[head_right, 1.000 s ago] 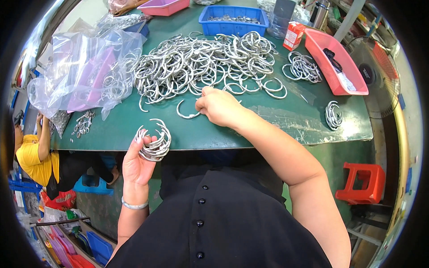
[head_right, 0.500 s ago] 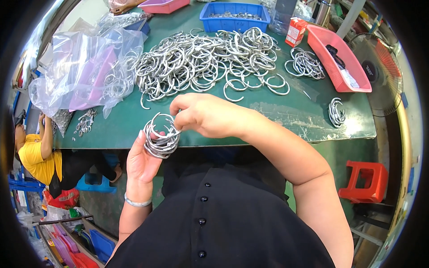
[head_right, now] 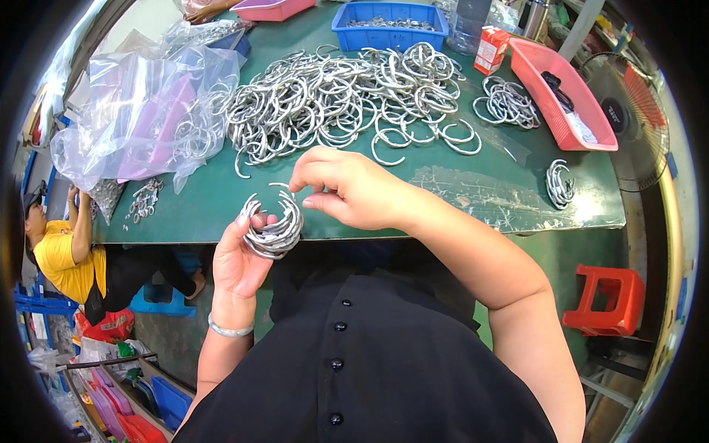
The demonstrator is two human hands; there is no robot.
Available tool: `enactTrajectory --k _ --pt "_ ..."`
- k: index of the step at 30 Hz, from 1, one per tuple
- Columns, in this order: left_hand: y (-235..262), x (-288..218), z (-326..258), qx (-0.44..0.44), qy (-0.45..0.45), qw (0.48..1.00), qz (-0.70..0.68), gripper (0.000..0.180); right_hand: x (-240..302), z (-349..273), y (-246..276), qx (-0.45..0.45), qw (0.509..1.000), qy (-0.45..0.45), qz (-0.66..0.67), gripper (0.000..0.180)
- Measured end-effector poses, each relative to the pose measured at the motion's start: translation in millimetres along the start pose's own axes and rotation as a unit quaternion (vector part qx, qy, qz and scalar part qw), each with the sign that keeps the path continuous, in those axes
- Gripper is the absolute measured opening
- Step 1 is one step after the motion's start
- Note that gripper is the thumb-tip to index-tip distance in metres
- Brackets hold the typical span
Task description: The person picks up metal rings from a pile on the table and stacks them together in their hand one at a time.
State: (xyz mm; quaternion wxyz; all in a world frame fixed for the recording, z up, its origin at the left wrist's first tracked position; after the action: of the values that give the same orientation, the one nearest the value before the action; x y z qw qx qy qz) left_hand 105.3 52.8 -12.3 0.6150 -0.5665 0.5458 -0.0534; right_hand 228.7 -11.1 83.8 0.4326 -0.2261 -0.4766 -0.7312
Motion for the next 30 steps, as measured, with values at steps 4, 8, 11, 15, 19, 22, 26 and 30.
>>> enactTrajectory --k 4,8,11,15,19,22,26,30 --pt "-3 -3 0 0.005 0.003 1.0 -0.008 0.016 -3 -4 0 0.004 1.0 -0.008 0.002 0.02" --pt "-4 -5 0 0.009 -0.001 1.0 0.001 0.016 -9 -6 -4 0.014 1.0 -0.017 0.001 0.019" --pt "-2 -7 0 0.006 -0.006 1.0 0.003 0.017 -11 -7 -7 0.02 1.0 -0.018 -0.005 0.019" --pt "1 -18 3 0.013 -0.022 1.0 0.012 0.017 -12 -8 -7 0.006 1.0 -0.015 -0.006 0.018" --pt "18 -39 8 -0.007 -0.047 0.998 0.03 0.017 -16 -11 -8 0.036 0.998 -0.046 0.0 0.018" --pt "39 -60 21 -0.025 -0.053 0.996 0.063 0.016 -18 -13 -7 0.033 0.998 -0.057 -0.01 0.016" --pt "69 -92 36 -0.079 -0.054 0.988 0.122 0.017 -15 -9 -8 0.041 0.997 -0.057 -0.019 0.015" --pt "85 -116 39 -0.093 -0.064 0.982 0.152 0.02 -17 -7 -11 0.055 0.996 -0.067 -0.023 0.015"
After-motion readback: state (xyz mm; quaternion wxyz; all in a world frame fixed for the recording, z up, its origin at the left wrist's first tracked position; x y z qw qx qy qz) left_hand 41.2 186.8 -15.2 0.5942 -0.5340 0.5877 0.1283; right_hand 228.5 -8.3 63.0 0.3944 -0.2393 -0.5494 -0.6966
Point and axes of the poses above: each hand's wrist, its own z-axis towards the middle knuckle, its own y-axis out of the back of the hand, x = y × z, the point moved 10 cm from there along z, towards the middle knuckle, and after that the axes turned 2 degrees about z, right-handed, at the moved point
